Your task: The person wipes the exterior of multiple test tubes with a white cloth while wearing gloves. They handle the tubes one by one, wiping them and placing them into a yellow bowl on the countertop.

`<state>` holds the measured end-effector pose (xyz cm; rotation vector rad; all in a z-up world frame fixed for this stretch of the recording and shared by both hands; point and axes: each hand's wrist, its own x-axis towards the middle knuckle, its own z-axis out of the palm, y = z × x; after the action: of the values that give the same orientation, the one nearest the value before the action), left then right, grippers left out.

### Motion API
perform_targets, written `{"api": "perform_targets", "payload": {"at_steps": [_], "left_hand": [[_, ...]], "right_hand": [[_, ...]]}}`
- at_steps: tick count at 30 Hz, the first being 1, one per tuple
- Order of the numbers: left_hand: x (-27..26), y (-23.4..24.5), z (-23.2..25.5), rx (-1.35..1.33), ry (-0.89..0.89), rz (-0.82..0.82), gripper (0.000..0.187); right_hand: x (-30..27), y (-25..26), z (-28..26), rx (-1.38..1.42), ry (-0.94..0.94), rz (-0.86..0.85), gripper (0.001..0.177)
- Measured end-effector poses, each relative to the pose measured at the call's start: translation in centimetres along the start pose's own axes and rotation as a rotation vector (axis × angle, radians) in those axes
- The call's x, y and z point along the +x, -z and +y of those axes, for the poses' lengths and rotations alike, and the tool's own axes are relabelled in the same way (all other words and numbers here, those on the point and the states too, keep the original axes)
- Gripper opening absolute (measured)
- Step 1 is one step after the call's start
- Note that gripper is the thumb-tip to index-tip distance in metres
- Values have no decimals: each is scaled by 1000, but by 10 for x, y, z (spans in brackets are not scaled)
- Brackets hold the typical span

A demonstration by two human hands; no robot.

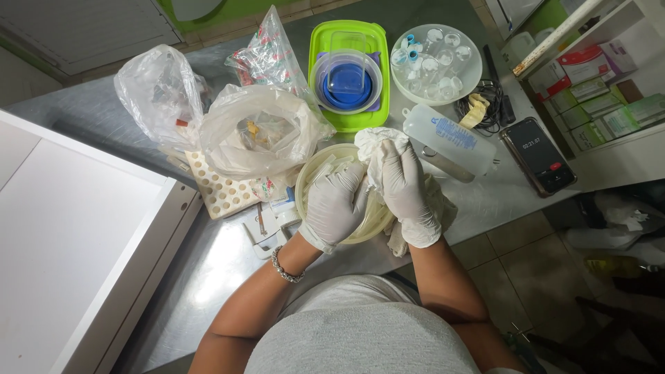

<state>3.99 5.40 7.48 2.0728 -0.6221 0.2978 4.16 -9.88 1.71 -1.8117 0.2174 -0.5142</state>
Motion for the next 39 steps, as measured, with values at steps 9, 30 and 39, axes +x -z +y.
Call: {"api": "perform_targets", "payload": {"at_steps": [9, 30, 39], "left_hand": [[-17, -8, -9, -543, 356, -260, 26], [-24, -4, 5, -678, 471, -378, 22], [-30, 9, 3, 175, -212, -56, 20]], "right_hand": [[9, 16, -38, -42, -8, 111, 41], [-10, 18, -27, 362, -595, 181, 40], [-21, 21, -26, -114, -547, 255, 57]]}}
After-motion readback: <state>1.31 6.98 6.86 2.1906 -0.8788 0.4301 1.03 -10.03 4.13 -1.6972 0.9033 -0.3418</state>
